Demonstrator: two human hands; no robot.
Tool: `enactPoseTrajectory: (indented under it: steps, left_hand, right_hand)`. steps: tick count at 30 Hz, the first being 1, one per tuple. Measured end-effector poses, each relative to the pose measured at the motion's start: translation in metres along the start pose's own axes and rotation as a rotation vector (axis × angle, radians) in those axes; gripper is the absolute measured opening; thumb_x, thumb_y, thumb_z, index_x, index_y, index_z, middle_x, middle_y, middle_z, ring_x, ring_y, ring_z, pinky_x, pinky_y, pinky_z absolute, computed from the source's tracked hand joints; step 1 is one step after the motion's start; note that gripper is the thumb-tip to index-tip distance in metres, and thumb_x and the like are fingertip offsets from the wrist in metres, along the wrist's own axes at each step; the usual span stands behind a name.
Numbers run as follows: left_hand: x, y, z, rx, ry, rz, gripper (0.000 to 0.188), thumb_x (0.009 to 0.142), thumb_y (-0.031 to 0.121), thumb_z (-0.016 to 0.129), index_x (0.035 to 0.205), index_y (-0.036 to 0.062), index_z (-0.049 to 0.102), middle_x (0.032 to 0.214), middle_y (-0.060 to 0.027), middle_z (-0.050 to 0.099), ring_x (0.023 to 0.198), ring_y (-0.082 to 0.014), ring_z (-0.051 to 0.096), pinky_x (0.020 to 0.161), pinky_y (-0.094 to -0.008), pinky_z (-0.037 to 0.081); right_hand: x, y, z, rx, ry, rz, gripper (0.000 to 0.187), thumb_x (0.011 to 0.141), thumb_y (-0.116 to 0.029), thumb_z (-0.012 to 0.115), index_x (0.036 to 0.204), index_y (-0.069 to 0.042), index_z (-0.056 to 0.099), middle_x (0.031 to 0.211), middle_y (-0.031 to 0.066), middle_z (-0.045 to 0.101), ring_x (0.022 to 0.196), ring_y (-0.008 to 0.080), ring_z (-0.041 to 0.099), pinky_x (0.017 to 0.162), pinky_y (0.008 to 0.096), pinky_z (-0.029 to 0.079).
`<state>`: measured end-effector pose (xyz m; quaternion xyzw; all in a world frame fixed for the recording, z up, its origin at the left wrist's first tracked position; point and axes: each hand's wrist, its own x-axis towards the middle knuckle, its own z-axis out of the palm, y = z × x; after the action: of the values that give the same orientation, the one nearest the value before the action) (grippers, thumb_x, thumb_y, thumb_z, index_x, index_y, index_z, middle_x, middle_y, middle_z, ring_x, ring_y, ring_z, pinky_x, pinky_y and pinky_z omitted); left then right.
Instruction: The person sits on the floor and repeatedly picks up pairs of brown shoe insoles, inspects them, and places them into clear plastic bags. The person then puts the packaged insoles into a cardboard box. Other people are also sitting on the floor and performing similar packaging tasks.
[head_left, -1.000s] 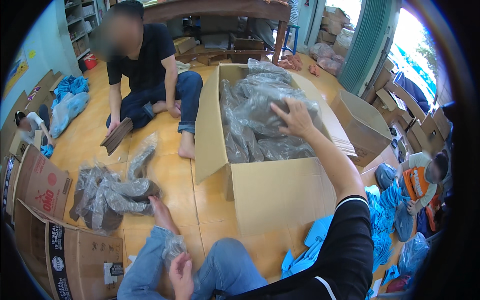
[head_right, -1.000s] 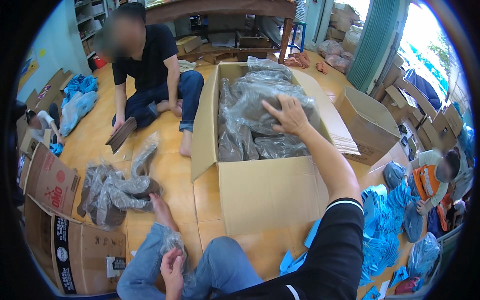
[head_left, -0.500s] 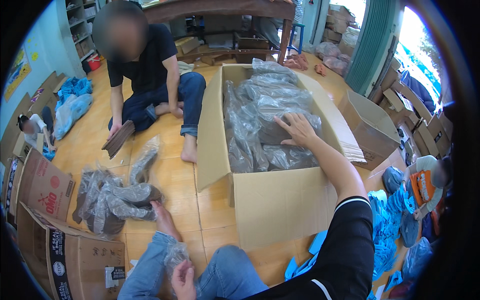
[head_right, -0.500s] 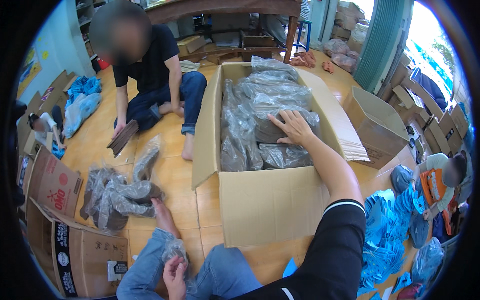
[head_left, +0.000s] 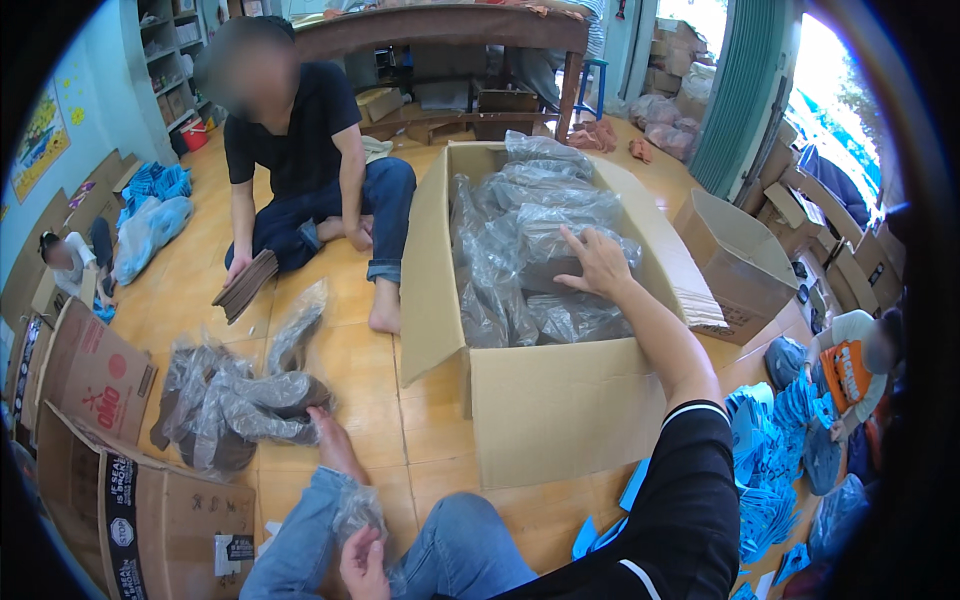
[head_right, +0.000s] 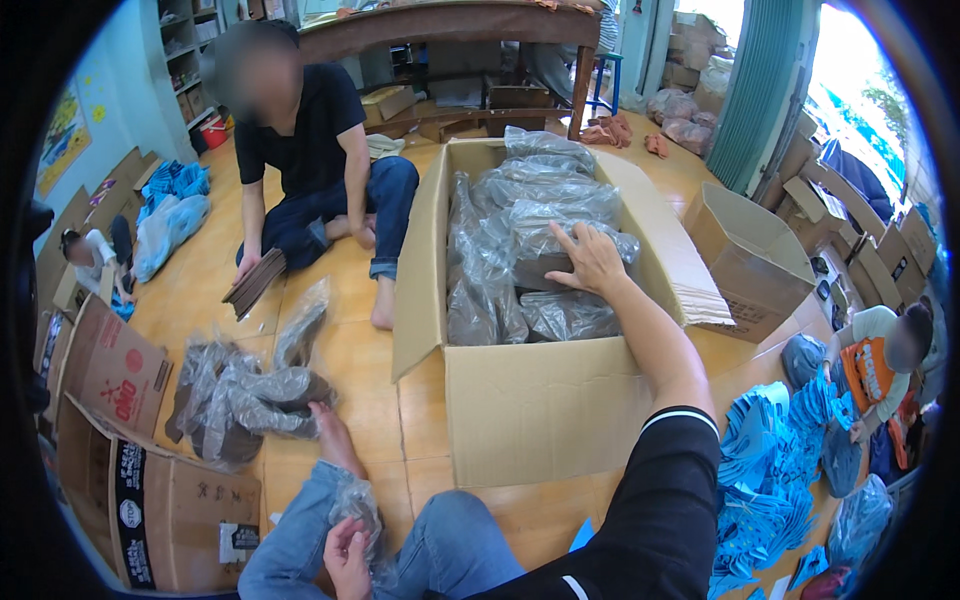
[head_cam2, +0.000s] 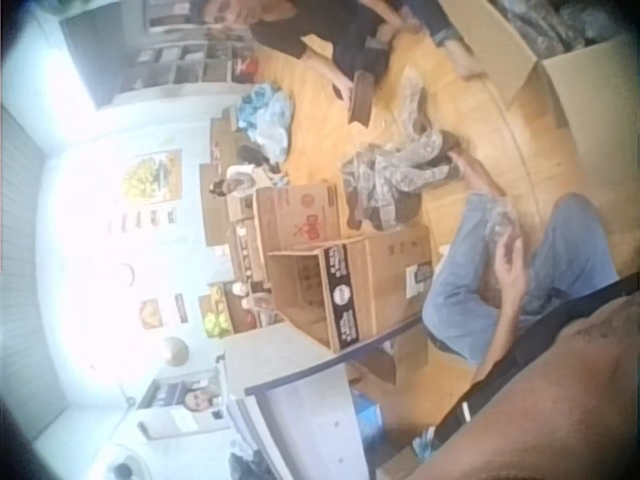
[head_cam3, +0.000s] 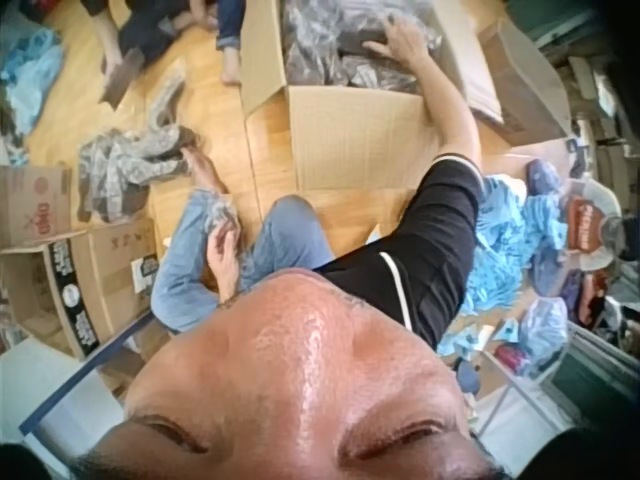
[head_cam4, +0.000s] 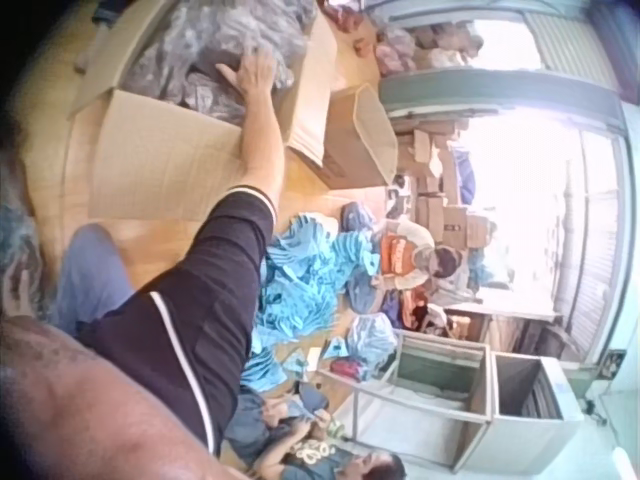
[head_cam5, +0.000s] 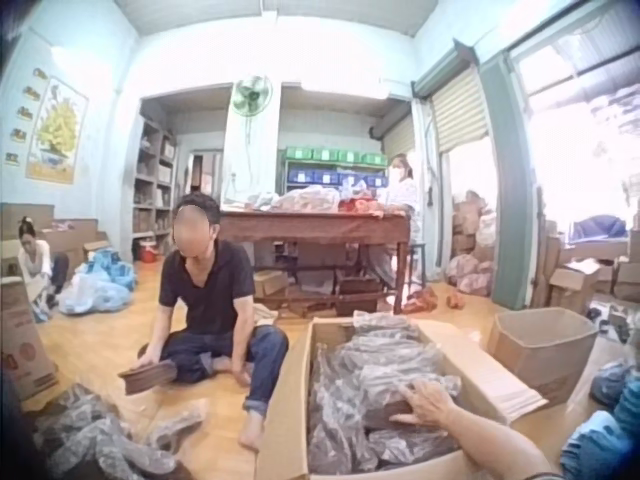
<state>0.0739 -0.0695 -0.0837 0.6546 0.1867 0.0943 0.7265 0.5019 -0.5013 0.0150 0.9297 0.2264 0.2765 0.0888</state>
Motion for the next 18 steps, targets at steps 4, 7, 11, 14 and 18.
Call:
enactPoseTrajectory:
  steps: [4,7,11,14,18]
  left_hand:
    - [-0.004,0.003,-0.002,0.058,0.015,-0.006,0.03,0.097,0.007,0.055,0.125,-0.0023,0.054,0.121,-0.0117,0.06,0.111,-0.0187,0.057,0.095,-0.0302,0.047]
    - [-0.006,0.004,-0.005,0.09,0.028,-0.089,0.031,0.097,0.008,0.056,0.125,-0.0018,0.054,0.121,-0.0115,0.06,0.111,-0.0187,0.057,0.094,-0.0301,0.047]
    - [-0.004,0.0,-0.006,0.099,0.034,-0.051,0.031,0.096,0.008,0.056,0.126,-0.0013,0.054,0.12,-0.0111,0.061,0.109,-0.0184,0.058,0.093,-0.0298,0.048]
    - [-0.001,-0.003,-0.003,0.113,0.039,-0.047,0.031,0.096,0.008,0.057,0.125,-0.0011,0.054,0.12,-0.0111,0.061,0.108,-0.0183,0.058,0.092,-0.0293,0.048]
    - [0.001,-0.004,0.003,0.16,0.029,-0.085,0.03,0.096,0.008,0.057,0.125,-0.0014,0.054,0.119,-0.0112,0.061,0.107,-0.018,0.058,0.092,-0.029,0.048]
  right_hand:
    - [0.003,0.004,-0.003,0.077,0.202,0.162,0.073,0.083,-0.054,0.062,0.141,-0.014,0.042,0.097,0.0137,0.049,0.083,0.0312,0.055,0.073,0.0423,0.048]
    - [0.005,0.009,-0.003,0.149,0.289,0.236,0.055,0.088,-0.047,0.059,0.127,-0.01,0.051,0.089,0.0124,0.059,0.08,0.0309,0.062,0.068,0.0419,0.05]
    - [0.007,0.017,-0.002,0.72,-0.114,0.492,0.045,0.09,-0.046,0.058,0.094,-0.002,0.064,0.079,0.0101,0.067,0.066,0.0258,0.064,0.065,0.0362,0.051]
    - [0.005,0.02,0.004,0.982,-0.634,0.567,0.059,0.088,-0.057,0.057,0.087,0.0,0.071,0.087,0.0131,0.069,0.077,0.0232,0.065,0.074,0.0343,0.052]
    - [-0.002,0.019,0.024,0.633,-0.803,0.388,0.079,0.083,-0.074,0.046,0.1,-0.002,0.074,0.099,0.0177,0.07,0.098,0.0322,0.064,0.093,0.0392,0.047]
